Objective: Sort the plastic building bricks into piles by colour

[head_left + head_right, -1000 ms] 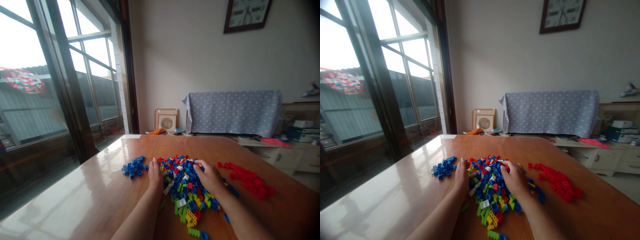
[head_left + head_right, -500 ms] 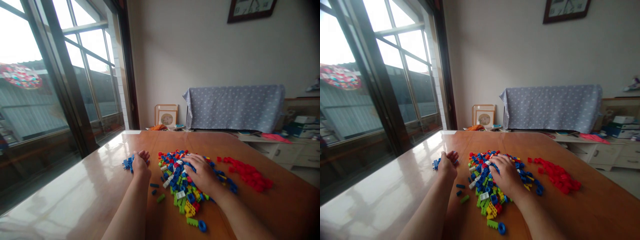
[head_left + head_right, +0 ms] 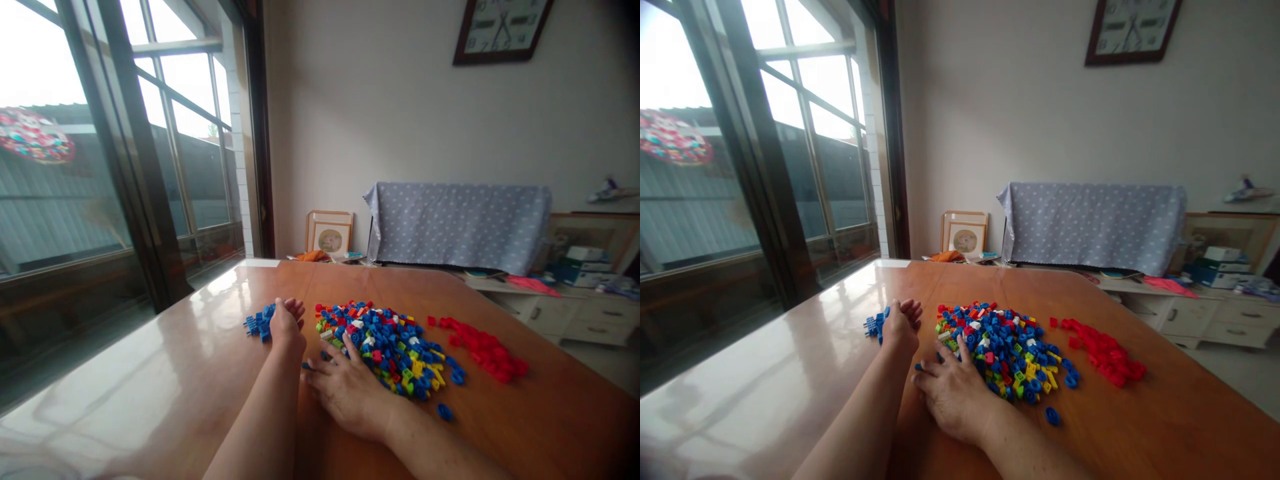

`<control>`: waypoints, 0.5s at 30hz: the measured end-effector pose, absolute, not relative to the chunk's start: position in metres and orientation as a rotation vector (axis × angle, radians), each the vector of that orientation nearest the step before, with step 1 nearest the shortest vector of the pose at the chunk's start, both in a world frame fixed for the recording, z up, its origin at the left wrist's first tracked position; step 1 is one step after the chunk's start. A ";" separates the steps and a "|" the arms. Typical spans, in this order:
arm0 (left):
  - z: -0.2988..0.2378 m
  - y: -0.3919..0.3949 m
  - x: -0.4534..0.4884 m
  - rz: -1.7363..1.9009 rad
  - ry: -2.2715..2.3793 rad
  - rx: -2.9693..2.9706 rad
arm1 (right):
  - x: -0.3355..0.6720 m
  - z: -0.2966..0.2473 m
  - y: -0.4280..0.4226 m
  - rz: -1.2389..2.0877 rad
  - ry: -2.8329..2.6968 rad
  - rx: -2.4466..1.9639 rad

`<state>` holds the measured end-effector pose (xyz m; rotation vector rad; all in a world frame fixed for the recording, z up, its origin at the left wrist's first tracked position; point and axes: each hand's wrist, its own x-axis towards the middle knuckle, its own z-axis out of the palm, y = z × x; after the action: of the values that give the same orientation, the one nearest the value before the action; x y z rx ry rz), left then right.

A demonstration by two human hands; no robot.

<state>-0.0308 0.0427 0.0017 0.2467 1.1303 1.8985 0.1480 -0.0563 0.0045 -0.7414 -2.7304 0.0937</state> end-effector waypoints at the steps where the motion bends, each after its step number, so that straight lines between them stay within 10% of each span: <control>1: 0.001 0.042 -0.030 1.893 1.131 0.256 | 0.148 0.004 -0.056 0.087 -2.721 -0.753; 15: -0.002 0.035 0.003 1.782 1.189 0.685 | 0.213 -0.003 0.009 0.071 -2.143 -1.082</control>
<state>0.0028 0.0353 -0.0021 0.6847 1.1887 1.7818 0.2126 0.0087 -0.0029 -1.0819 -2.1434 0.0710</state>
